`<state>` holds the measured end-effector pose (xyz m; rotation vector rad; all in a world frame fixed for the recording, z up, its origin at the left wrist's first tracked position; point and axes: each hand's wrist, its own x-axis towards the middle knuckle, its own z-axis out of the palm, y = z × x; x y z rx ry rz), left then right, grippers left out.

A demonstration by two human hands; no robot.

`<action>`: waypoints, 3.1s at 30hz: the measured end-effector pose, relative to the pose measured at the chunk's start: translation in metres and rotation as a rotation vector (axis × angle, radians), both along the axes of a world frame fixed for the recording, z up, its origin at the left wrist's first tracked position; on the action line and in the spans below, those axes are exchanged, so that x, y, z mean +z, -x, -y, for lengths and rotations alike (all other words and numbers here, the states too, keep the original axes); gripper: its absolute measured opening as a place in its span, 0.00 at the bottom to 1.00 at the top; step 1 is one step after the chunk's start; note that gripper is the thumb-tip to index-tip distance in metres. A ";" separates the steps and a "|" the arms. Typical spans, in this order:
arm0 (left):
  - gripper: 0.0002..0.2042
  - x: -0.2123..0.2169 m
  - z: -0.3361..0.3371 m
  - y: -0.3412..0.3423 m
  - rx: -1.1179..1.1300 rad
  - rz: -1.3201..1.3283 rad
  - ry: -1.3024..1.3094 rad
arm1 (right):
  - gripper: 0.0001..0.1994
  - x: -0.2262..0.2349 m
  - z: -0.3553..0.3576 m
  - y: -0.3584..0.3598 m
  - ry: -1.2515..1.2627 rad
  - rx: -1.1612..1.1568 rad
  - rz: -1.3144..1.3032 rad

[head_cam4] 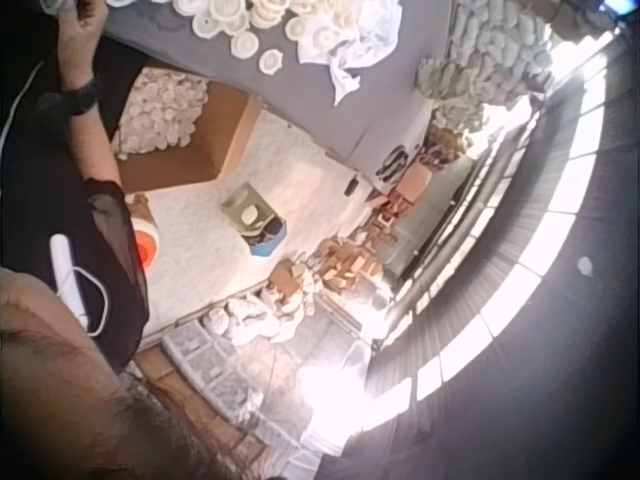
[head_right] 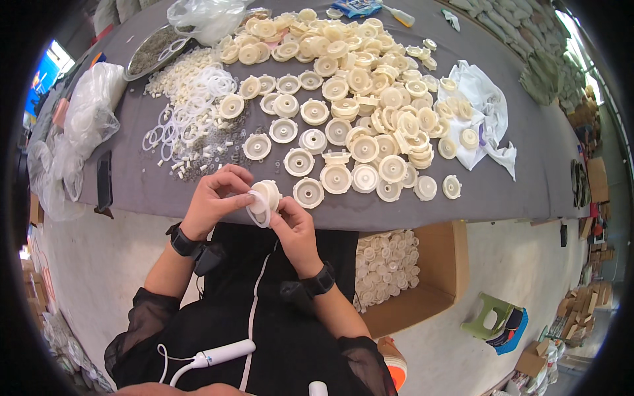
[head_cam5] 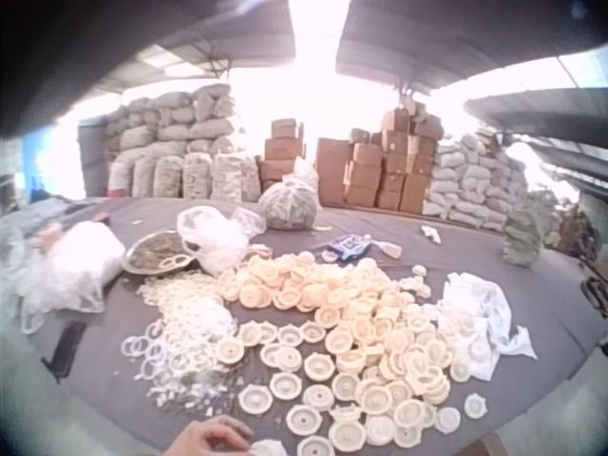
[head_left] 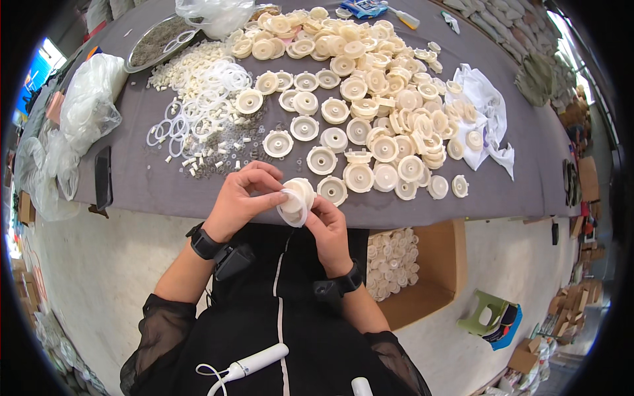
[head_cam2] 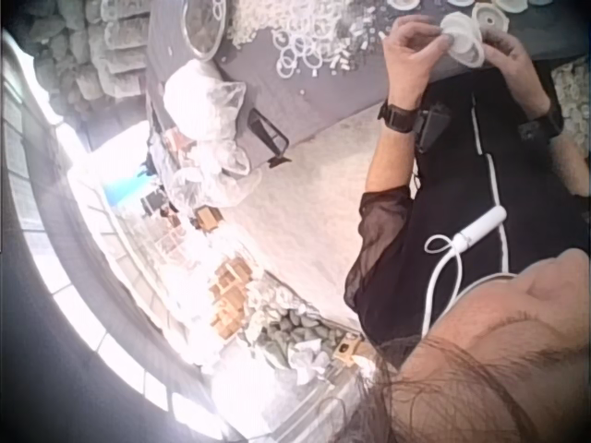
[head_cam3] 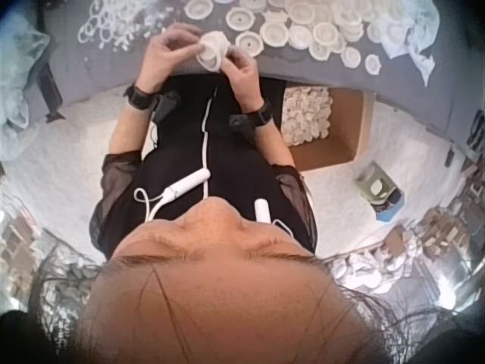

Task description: The person assembles plastic components by fitting a ring onto a base and placing it in a box, then inserts a spring and a pin into another base before snapping on a cap and storing the finished part.

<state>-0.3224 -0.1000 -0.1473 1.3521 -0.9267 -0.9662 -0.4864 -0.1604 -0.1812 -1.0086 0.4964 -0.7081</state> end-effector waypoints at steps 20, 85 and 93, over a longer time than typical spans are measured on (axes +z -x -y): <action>0.06 -0.008 0.000 0.011 -0.051 -0.298 -0.024 | 0.04 -0.007 -0.002 0.004 -0.094 -0.045 0.138; 0.17 -0.015 -0.004 0.038 -0.095 -0.546 0.013 | 0.18 -0.020 0.006 0.017 -0.307 0.053 0.256; 0.15 -0.030 -0.007 0.038 -0.046 -0.718 0.036 | 0.16 -0.017 0.001 0.015 -0.146 0.074 0.175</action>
